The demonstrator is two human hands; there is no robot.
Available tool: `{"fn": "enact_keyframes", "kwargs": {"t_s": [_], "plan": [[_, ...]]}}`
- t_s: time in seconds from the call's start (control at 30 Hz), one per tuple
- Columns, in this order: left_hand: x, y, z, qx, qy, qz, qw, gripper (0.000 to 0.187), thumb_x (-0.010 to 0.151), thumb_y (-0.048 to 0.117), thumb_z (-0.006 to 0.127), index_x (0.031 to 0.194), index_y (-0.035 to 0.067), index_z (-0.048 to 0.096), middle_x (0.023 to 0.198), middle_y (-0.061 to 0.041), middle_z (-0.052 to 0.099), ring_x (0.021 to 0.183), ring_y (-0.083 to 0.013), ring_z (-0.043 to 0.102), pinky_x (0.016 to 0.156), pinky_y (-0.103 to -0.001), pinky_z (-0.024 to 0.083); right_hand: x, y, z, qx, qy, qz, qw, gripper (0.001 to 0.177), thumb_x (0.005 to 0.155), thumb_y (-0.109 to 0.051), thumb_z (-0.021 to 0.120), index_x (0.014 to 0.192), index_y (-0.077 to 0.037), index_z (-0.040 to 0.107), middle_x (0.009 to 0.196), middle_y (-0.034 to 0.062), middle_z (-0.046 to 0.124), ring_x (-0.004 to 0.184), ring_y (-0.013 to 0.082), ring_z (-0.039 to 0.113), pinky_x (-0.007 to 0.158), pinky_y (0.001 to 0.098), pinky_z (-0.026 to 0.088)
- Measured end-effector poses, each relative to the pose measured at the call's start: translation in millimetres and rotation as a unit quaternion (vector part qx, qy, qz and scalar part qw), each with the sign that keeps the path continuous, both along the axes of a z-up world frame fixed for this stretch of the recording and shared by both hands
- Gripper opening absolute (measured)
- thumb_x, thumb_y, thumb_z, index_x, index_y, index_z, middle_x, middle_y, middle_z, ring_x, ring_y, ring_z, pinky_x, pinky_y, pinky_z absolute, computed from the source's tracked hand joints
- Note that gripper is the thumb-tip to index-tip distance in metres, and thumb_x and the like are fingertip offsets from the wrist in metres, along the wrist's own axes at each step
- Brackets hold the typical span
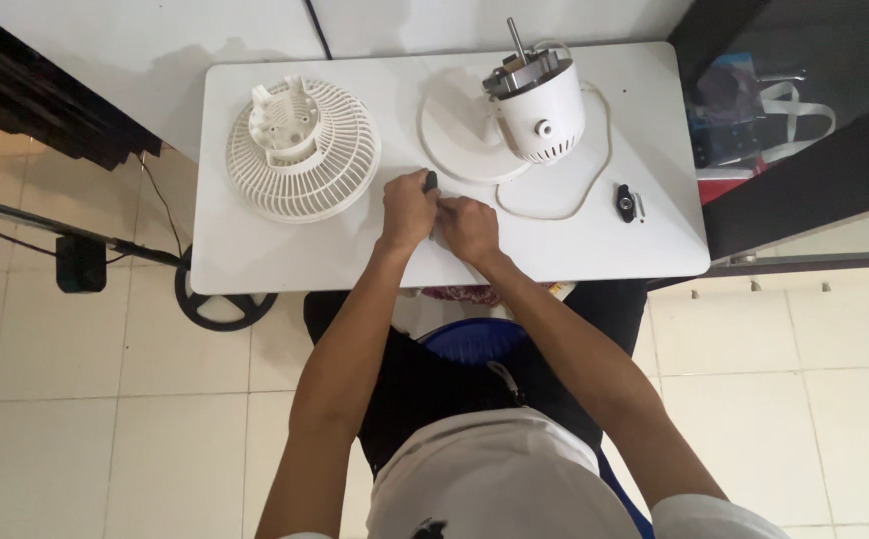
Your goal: The person disassembles a small white table fan by removing screws from the motor housing, detaches the motor assembly, and reattaches it using a screwdriver. The fan cage and base remain on the table during the process.
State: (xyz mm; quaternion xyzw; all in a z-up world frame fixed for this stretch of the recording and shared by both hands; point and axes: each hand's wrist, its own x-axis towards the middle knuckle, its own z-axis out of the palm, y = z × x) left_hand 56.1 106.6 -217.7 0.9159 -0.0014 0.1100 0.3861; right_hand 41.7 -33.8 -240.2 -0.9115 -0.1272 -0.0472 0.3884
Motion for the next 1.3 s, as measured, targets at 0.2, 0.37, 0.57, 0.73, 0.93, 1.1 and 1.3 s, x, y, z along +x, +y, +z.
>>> {"fn": "enact_keyframes", "kwargs": {"t_s": [0.2, 0.37, 0.57, 0.73, 0.93, 1.1, 1.3], "plan": [[2, -3, 0, 0.056, -0.049, 0.002, 0.997, 0.021, 0.080, 0.007, 0.076, 0.096, -0.007, 0.072, 0.095, -0.030, 0.069, 0.095, -0.0497, 0.064, 0.084, -0.054, 0.051, -5, -1, -5, 0.010, -0.061, 0.004, 0.998, 0.021, 0.087, -0.015, 0.071, 0.105, -0.008, 0.080, 0.092, 0.0203, 0.074, 0.080, 0.0393, 0.071, 0.078, 0.0487, 0.055], [1, -3, 0, 0.042, 0.025, 0.006, 0.999, 0.022, 0.086, 0.011, 0.075, 0.100, -0.006, 0.071, 0.102, -0.030, 0.067, 0.099, -0.0478, 0.065, 0.088, -0.052, 0.053, -11, -6, 0, 0.052, -0.062, 0.008, 0.997, 0.020, 0.085, -0.012, 0.073, 0.103, -0.007, 0.080, 0.084, 0.0179, 0.071, 0.073, 0.0370, 0.068, 0.072, 0.0465, 0.054], [3, -6, -2, 0.052, 0.011, 0.017, 0.998, 0.027, 0.086, 0.014, 0.077, 0.103, -0.006, 0.068, 0.102, -0.030, 0.065, 0.099, -0.0484, 0.064, 0.087, -0.053, 0.052, -21, -18, 13, 0.090, -0.070, 0.041, 0.993, 0.015, 0.087, -0.011, 0.074, 0.099, -0.005, 0.080, 0.079, 0.0156, 0.069, 0.071, 0.0326, 0.065, 0.070, 0.0440, 0.052], [0, -8, 2, 0.059, 0.026, 0.017, 0.998, 0.028, 0.088, 0.014, 0.076, 0.104, -0.007, 0.067, 0.103, -0.029, 0.064, 0.099, -0.0470, 0.064, 0.087, -0.051, 0.052, -26, -24, 16, 0.108, -0.059, 0.048, 0.991, 0.015, 0.088, -0.011, 0.073, 0.099, -0.004, 0.080, 0.079, 0.0155, 0.068, 0.069, 0.0311, 0.064, 0.069, 0.0428, 0.052], [-13, -9, 32, 0.079, -0.067, 0.017, 0.995, 0.038, 0.089, 0.012, 0.075, 0.119, -0.009, 0.065, 0.106, -0.028, 0.064, 0.101, -0.0452, 0.064, 0.087, -0.050, 0.052, -26, -28, 8, 0.135, -0.076, 0.043, 0.987, 0.014, 0.089, -0.008, 0.073, 0.101, -0.004, 0.079, 0.082, 0.0150, 0.070, 0.069, 0.0284, 0.065, 0.067, 0.0395, 0.053], [-16, -12, 66, 0.067, -0.204, -0.013, 0.977, 0.042, 0.086, 0.009, 0.076, 0.124, -0.005, 0.065, 0.110, -0.024, 0.065, 0.103, -0.0423, 0.064, 0.088, -0.048, 0.050, -31, -32, 3, 0.232, -0.059, -0.008, 0.971, 0.014, 0.094, -0.008, 0.072, 0.105, -0.002, 0.078, 0.082, 0.0114, 0.070, 0.068, 0.0188, 0.062, 0.066, 0.0324, 0.052], [6, -18, 88, -0.138, -0.119, -0.069, 0.981, 0.039, 0.098, 0.002, 0.063, 0.137, 0.010, 0.065, 0.126, -0.011, 0.073, 0.104, -0.0244, 0.071, 0.092, -0.037, 0.056, -38, -51, 14, 0.340, 0.018, -0.145, 0.929, 0.034, 0.101, -0.016, 0.069, 0.129, 0.002, 0.064, 0.085, 0.0057, 0.066, 0.075, 0.0125, 0.063, 0.067, 0.0270, 0.053]]}}
